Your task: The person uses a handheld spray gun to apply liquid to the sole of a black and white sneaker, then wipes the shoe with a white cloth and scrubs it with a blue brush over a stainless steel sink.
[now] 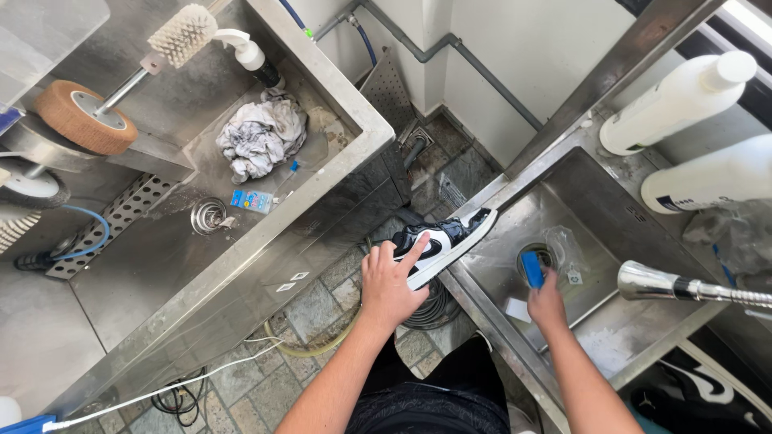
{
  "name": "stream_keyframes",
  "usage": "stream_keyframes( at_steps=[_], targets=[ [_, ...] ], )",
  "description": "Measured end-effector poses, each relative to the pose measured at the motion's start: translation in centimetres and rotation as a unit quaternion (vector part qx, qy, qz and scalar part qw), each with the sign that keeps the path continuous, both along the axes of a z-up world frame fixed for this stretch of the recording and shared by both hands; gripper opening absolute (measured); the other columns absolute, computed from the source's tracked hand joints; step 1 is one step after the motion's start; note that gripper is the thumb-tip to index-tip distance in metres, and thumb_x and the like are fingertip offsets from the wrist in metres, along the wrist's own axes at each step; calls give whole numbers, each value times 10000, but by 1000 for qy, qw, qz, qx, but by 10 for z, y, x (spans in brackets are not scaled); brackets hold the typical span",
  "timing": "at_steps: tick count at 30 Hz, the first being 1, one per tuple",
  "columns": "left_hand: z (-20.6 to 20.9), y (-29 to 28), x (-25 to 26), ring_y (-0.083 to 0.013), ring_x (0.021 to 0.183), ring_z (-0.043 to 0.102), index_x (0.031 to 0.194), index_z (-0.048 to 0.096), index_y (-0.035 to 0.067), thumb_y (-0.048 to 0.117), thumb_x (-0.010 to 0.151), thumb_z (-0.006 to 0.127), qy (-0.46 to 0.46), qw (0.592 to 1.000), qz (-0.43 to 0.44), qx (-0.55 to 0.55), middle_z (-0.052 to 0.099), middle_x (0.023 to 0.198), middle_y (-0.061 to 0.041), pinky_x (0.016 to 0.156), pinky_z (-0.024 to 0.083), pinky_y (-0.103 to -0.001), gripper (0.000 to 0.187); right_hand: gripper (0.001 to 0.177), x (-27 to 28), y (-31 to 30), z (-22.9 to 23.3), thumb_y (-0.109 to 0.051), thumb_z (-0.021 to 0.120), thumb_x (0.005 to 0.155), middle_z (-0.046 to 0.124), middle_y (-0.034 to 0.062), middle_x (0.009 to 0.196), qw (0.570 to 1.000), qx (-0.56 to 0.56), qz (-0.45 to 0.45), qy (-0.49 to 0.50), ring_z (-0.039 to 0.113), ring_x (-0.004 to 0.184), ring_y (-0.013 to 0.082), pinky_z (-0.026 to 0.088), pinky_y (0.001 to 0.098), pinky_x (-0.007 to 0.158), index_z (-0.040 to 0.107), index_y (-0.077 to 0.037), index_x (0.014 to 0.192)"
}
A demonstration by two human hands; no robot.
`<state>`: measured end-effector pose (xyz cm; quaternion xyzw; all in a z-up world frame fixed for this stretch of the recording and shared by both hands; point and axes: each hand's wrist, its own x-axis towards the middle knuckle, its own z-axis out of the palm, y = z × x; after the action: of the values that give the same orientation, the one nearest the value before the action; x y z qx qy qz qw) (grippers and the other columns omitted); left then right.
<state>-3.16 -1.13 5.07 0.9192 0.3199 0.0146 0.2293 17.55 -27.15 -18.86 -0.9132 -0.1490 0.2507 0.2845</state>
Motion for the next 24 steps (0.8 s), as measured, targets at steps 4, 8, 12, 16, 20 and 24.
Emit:
stream_keyframes(
  at_steps=[4,8,12,16,20,24],
  targets=[
    [7,-5,4,-324,1009,486,1488,496,369,282,624,850,-5,999,-12,29,508,1053,-125,963,381,-463,937,539,-12,24,86,-255,689,943,732,218,981,992,121,-32,-24,698,826,345,537,438,778,519,-147,1443],
    [11,-14,6,-324,985,500,1498,504,344,283,647,844,14,999,-16,32,516,1021,-125,931,394,-458,918,489,-18,52,175,-262,779,891,739,161,921,983,161,20,-87,700,771,254,548,360,737,653,-164,1353],
    [12,-13,11,-326,974,510,1452,557,325,278,631,841,8,999,-15,35,528,1012,-124,897,404,-452,870,449,-46,79,223,-279,779,867,756,121,1002,969,190,74,-143,735,812,224,572,353,745,692,-180,1297],
    [10,-4,11,-331,969,516,1414,590,319,275,615,841,-4,1000,-11,12,533,989,-124,871,408,-454,839,436,-59,85,229,-347,763,846,748,109,937,968,115,158,-156,727,776,296,577,396,701,715,-218,1260],
    [4,-3,9,-319,965,525,1422,605,331,252,628,821,-13,1000,-10,11,536,983,-115,872,415,-439,827,402,-50,82,217,-356,736,899,742,114,963,975,89,90,-185,723,772,319,565,420,673,702,-222,1276],
    [6,1,11,-319,968,529,1414,604,340,246,600,827,-4,1000,-6,-2,539,979,-111,874,414,-436,850,422,-41,85,211,-373,747,850,733,109,878,961,58,185,-197,713,719,336,569,428,675,717,-250,1252]
  ],
)
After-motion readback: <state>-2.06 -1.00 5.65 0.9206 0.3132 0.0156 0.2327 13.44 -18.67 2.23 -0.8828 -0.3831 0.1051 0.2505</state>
